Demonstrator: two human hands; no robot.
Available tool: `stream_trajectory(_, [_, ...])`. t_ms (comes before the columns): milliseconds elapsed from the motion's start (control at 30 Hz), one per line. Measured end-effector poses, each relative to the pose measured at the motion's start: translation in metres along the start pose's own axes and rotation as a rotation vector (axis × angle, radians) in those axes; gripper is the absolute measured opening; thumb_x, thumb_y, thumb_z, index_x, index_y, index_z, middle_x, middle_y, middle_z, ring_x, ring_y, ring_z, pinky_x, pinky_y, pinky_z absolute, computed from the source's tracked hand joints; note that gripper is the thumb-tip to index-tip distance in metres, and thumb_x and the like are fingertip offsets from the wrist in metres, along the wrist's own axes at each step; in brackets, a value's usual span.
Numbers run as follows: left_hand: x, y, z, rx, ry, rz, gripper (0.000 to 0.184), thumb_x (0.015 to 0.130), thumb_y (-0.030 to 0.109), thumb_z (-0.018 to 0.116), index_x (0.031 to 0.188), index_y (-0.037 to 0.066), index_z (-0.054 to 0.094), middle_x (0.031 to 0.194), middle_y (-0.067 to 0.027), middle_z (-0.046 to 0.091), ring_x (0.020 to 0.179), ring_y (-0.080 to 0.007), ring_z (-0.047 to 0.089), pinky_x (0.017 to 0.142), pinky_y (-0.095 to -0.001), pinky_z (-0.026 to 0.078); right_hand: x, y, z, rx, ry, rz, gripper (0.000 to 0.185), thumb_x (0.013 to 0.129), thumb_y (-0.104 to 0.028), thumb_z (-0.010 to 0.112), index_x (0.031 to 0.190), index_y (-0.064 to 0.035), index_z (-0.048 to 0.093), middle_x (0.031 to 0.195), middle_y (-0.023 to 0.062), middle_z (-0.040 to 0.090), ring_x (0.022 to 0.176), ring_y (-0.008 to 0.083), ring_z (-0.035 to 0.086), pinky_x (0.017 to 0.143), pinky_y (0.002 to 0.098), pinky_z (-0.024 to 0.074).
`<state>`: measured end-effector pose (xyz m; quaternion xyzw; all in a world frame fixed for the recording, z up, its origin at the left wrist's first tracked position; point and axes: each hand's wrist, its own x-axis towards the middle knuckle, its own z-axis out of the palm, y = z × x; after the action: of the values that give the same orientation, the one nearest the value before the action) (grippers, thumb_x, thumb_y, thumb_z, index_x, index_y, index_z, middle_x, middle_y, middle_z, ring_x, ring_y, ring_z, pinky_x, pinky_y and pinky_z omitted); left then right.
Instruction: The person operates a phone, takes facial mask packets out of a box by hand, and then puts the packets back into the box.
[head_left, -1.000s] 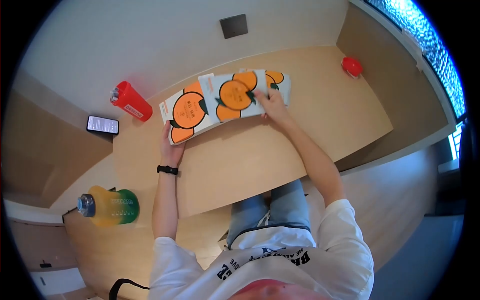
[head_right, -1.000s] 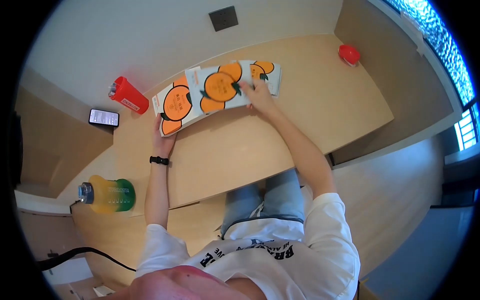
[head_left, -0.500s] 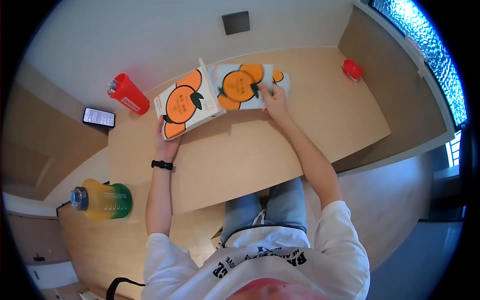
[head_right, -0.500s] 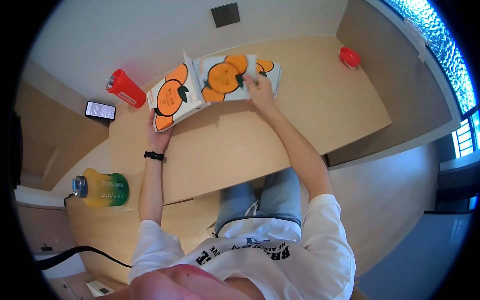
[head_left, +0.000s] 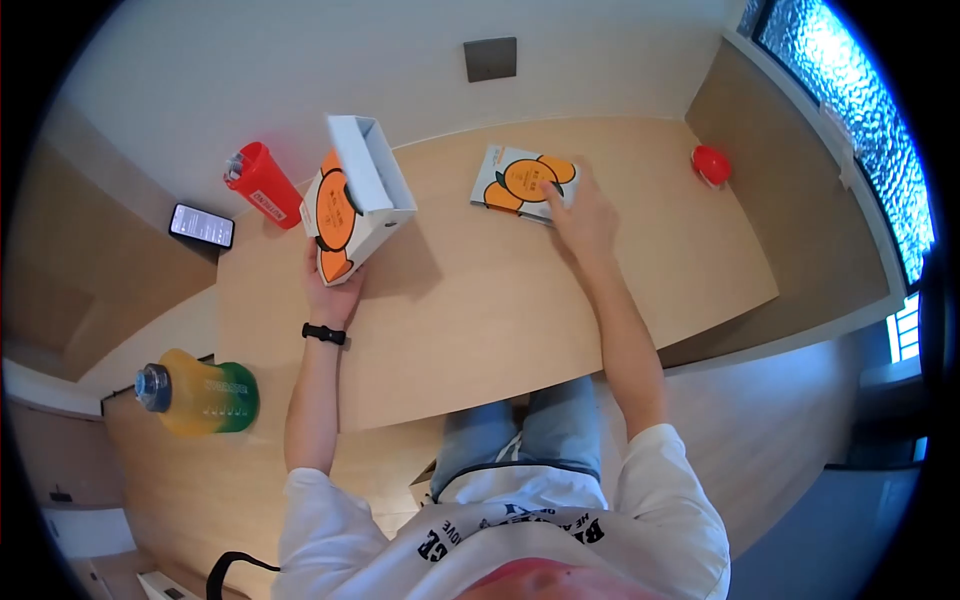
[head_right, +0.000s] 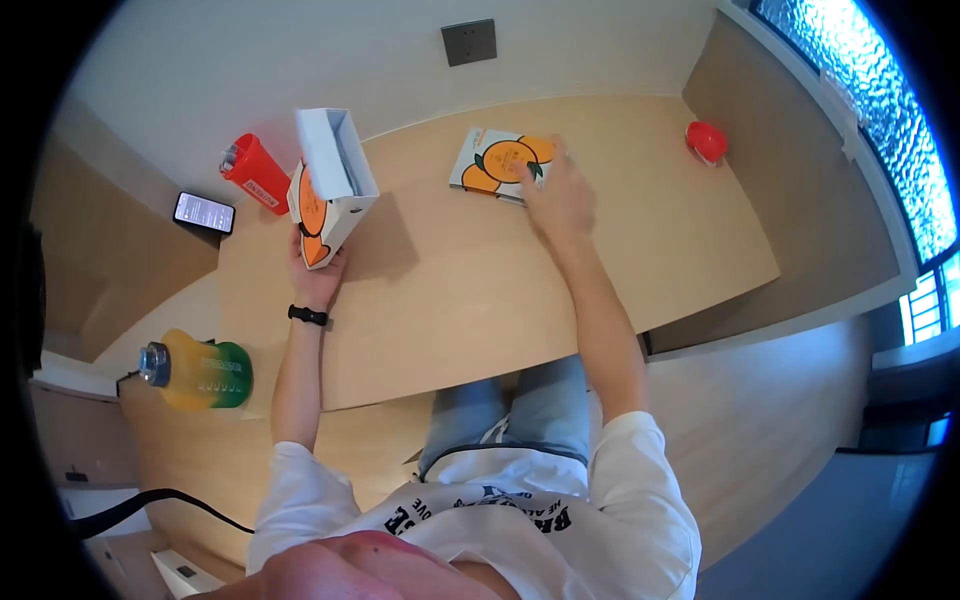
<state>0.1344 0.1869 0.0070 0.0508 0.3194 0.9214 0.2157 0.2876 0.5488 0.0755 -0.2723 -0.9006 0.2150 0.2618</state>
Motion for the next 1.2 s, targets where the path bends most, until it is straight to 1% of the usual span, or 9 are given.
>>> stream_trajectory(233, [-0.008, 0.001, 0.022, -0.001, 0.061, -0.076, 0.054, 0.101, 0.04, 0.046, 0.145, 0.009, 0.04, 0.144, -0.0098, 0.05, 0.13, -0.0257, 0.049, 0.109, -0.0436, 0.038, 0.013, 0.038, 0.015, -0.083, -0.031, 0.012, 0.08, 0.08, -0.035, 0.078, 0.145, -0.0074, 0.039, 0.095, 0.0194, 0.07, 0.09, 0.0317, 0.069, 0.07, 0.0439, 0.0539])
stream_trajectory(333, [-0.006, -0.002, 0.02, -0.005, 0.039, -0.082, 0.054, 0.102, 0.039, 0.046, 0.144, 0.007, 0.04, 0.143, -0.0111, 0.051, 0.129, -0.025, 0.05, 0.109, -0.0427, 0.038, 0.019, 0.044, 0.021, 0.28, -0.002, 0.054, 0.073, 0.082, -0.022, 0.076, 0.143, -0.0054, 0.04, 0.092, 0.0148, 0.068, 0.077, 0.0216, 0.067, 0.057, 0.0362, 0.0524])
stream_trajectory(433, [-0.004, -0.002, 0.014, -0.01, 0.034, -0.075, 0.052, 0.102, 0.037, 0.045, 0.144, 0.007, 0.04, 0.142, -0.0109, 0.052, 0.128, -0.0249, 0.051, 0.106, -0.0428, 0.042, 0.027, 0.049, 0.032, 1.017, -0.137, 0.408, 0.064, 0.084, -0.011, 0.072, 0.139, -0.0024, 0.041, 0.093, 0.0111, 0.066, 0.074, 0.0178, 0.065, 0.052, 0.0285, 0.0517])
stream_trajectory(533, [-0.006, -0.002, 0.022, -0.032, -0.001, -0.076, 0.051, 0.102, 0.036, 0.046, 0.143, 0.007, 0.041, 0.14, -0.0107, 0.053, 0.126, -0.025, 0.053, 0.105, -0.0424, 0.044, 0.023, 0.037, 0.015, 1.193, -0.362, 0.491, 0.053, 0.089, -0.008, 0.067, 0.135, 0.0, 0.043, 0.099, 0.0104, 0.064, 0.075, 0.0165, 0.065, 0.053, 0.0234, 0.054])
stream_trajectory(733, [-0.01, 0.002, 0.029, 0.053, 0.003, -0.093, 0.049, 0.103, 0.037, 0.044, 0.142, 0.007, 0.042, 0.137, -0.0102, 0.056, 0.122, -0.022, 0.057, 0.103, -0.0403, 0.046, 0.021, 0.035, 0.033, 1.365, -0.282, 0.49, 0.042, 0.095, -0.004, 0.06, 0.134, -0.0044, 0.045, 0.107, 0.0085, 0.062, 0.076, 0.0128, 0.064, 0.058, 0.0203, 0.057])
stream_trajectory(767, [-0.01, 0.001, 0.031, 0.057, 0.029, -0.083, 0.05, 0.103, 0.037, 0.044, 0.142, 0.006, 0.042, 0.137, -0.0107, 0.056, 0.122, -0.0223, 0.056, 0.103, -0.0409, 0.045, 0.02, 0.034, 0.031, 1.357, -0.283, 0.46, 0.045, 0.097, -0.008, 0.06, 0.139, -0.0074, 0.044, 0.104, 0.0037, 0.062, 0.074, 0.0086, 0.061, 0.059, 0.0155, 0.0539])
stream_trajectory(967, [-0.009, 0.003, 0.034, 0.111, 0.066, -0.102, 0.05, 0.102, 0.038, 0.047, 0.141, 0.008, 0.043, 0.135, -0.0091, 0.057, 0.123, -0.0209, 0.056, 0.103, -0.0408, 0.045, 0.023, 0.047, 0.04, 1.882, -0.277, 0.208, 0.049, 0.095, -0.005, 0.061, 0.14, -0.0083, 0.043, 0.106, 0.0013, 0.06, 0.076, 0.0056, 0.059, 0.058, 0.0139, 0.0517])
stream_trajectory(1167, [-0.006, 0.002, 0.024, 0.115, 0.04, -0.099, 0.052, 0.1, 0.04, 0.051, 0.142, 0.008, 0.043, 0.135, -0.0076, 0.057, 0.123, -0.0197, 0.055, 0.104, -0.0402, 0.043, 0.0, 0.002, 0.027, 1.185, -0.43, 0.44, 0.042, 0.093, 0.0, 0.06, 0.134, -0.0035, 0.049, 0.086, 0.0033, 0.063, 0.06, 0.0088, 0.057, 0.045, 0.0213, 0.044])
stream_trajectory(1200, [-0.006, 0.001, 0.023, 0.116, 0.047, -0.097, 0.053, 0.1, 0.04, 0.051, 0.142, 0.008, 0.043, 0.135, -0.0075, 0.057, 0.123, -0.0195, 0.055, 0.104, -0.04, 0.043, 0.001, 0.008, 0.032, 1.09, -0.463, 0.364, 0.04, 0.093, 0.0, 0.059, 0.132, -0.0022, 0.05, 0.086, 0.0041, 0.063, 0.061, 0.0109, 0.059, 0.045, 0.0244, 0.0453])
